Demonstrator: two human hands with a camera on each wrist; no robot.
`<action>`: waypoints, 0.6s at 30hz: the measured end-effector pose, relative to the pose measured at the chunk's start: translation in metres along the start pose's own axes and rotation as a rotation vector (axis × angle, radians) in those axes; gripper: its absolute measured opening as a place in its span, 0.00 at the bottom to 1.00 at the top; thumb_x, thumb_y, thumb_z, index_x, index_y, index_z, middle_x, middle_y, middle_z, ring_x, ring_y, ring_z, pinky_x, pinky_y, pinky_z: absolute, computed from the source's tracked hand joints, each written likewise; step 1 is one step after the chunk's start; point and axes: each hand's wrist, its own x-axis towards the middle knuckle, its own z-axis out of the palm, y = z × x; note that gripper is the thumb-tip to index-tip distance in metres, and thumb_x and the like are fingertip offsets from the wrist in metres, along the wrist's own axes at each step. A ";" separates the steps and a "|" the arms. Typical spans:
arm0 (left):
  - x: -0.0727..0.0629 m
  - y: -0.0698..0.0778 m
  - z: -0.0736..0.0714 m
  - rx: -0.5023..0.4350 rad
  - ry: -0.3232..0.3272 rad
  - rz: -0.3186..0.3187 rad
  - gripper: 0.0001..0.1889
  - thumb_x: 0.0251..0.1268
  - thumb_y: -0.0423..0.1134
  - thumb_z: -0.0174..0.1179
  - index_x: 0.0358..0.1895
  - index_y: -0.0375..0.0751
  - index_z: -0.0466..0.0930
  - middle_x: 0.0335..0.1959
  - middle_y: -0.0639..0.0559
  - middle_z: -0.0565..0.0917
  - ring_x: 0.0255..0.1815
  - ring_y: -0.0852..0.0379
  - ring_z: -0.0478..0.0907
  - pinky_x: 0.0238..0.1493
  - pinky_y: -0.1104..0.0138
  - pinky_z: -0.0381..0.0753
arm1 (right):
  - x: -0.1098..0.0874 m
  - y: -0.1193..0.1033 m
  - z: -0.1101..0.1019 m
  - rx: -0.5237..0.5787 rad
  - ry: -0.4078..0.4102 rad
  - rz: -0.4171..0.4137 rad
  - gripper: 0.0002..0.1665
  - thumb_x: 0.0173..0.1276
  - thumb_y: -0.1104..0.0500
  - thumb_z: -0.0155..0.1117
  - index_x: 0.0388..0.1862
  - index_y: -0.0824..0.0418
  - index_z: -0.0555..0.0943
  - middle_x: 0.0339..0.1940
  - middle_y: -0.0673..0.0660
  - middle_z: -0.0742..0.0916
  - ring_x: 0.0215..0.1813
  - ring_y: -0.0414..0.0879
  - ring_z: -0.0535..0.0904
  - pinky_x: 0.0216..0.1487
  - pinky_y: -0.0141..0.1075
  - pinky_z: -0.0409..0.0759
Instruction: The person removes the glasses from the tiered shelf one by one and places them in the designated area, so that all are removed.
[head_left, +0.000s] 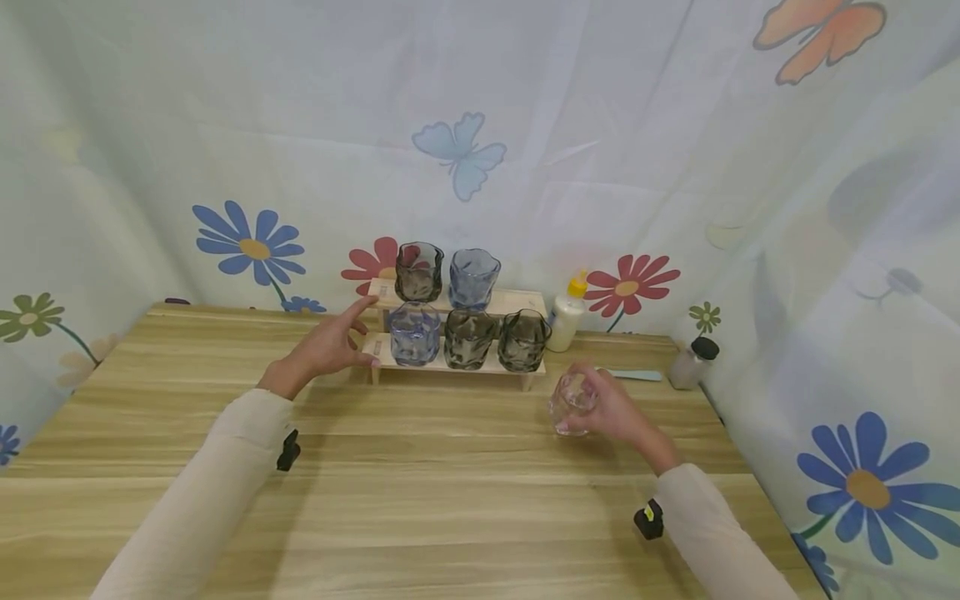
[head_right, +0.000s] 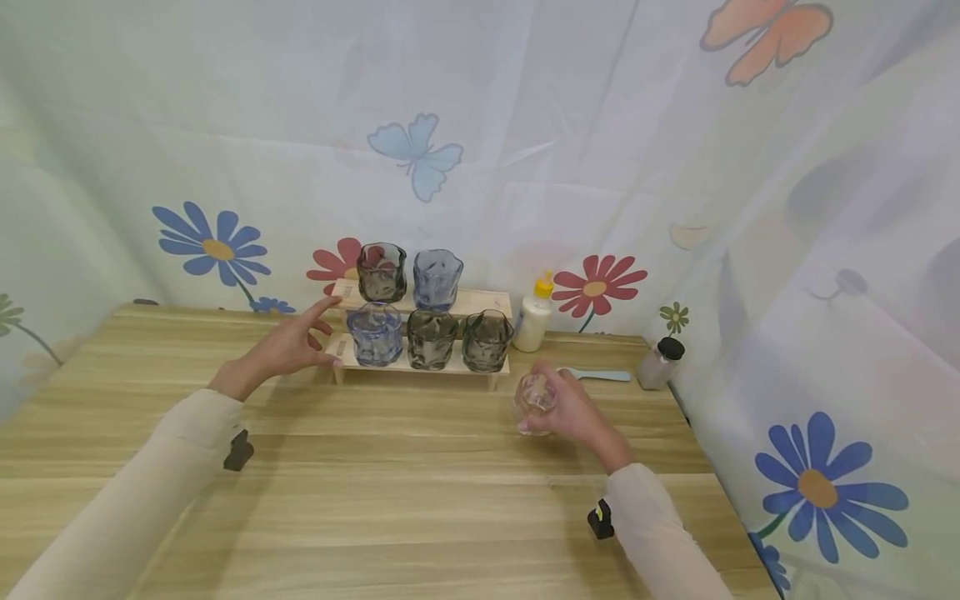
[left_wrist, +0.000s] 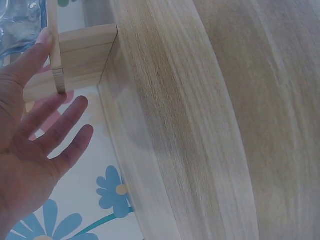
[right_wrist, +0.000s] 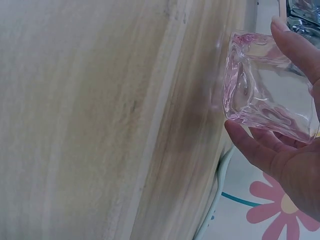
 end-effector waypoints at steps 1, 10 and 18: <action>0.000 0.000 0.000 0.000 -0.001 -0.004 0.57 0.54 0.44 0.76 0.81 0.52 0.44 0.58 0.29 0.79 0.44 0.38 0.85 0.51 0.44 0.81 | 0.000 0.000 0.001 -0.004 -0.003 -0.004 0.49 0.44 0.53 0.87 0.64 0.57 0.71 0.46 0.67 0.80 0.48 0.58 0.75 0.42 0.46 0.77; 0.000 -0.001 -0.001 0.007 -0.004 -0.015 0.57 0.53 0.44 0.77 0.81 0.52 0.44 0.58 0.29 0.79 0.44 0.39 0.85 0.51 0.44 0.81 | 0.000 0.002 0.005 -0.025 -0.001 -0.004 0.48 0.43 0.53 0.87 0.61 0.53 0.71 0.43 0.64 0.79 0.44 0.54 0.74 0.41 0.40 0.74; 0.001 -0.003 0.000 0.016 -0.002 -0.021 0.57 0.53 0.45 0.77 0.81 0.53 0.44 0.59 0.29 0.79 0.45 0.39 0.85 0.51 0.44 0.81 | -0.001 0.005 0.005 -0.035 -0.024 0.022 0.50 0.44 0.51 0.87 0.64 0.55 0.70 0.46 0.65 0.79 0.47 0.55 0.76 0.45 0.46 0.77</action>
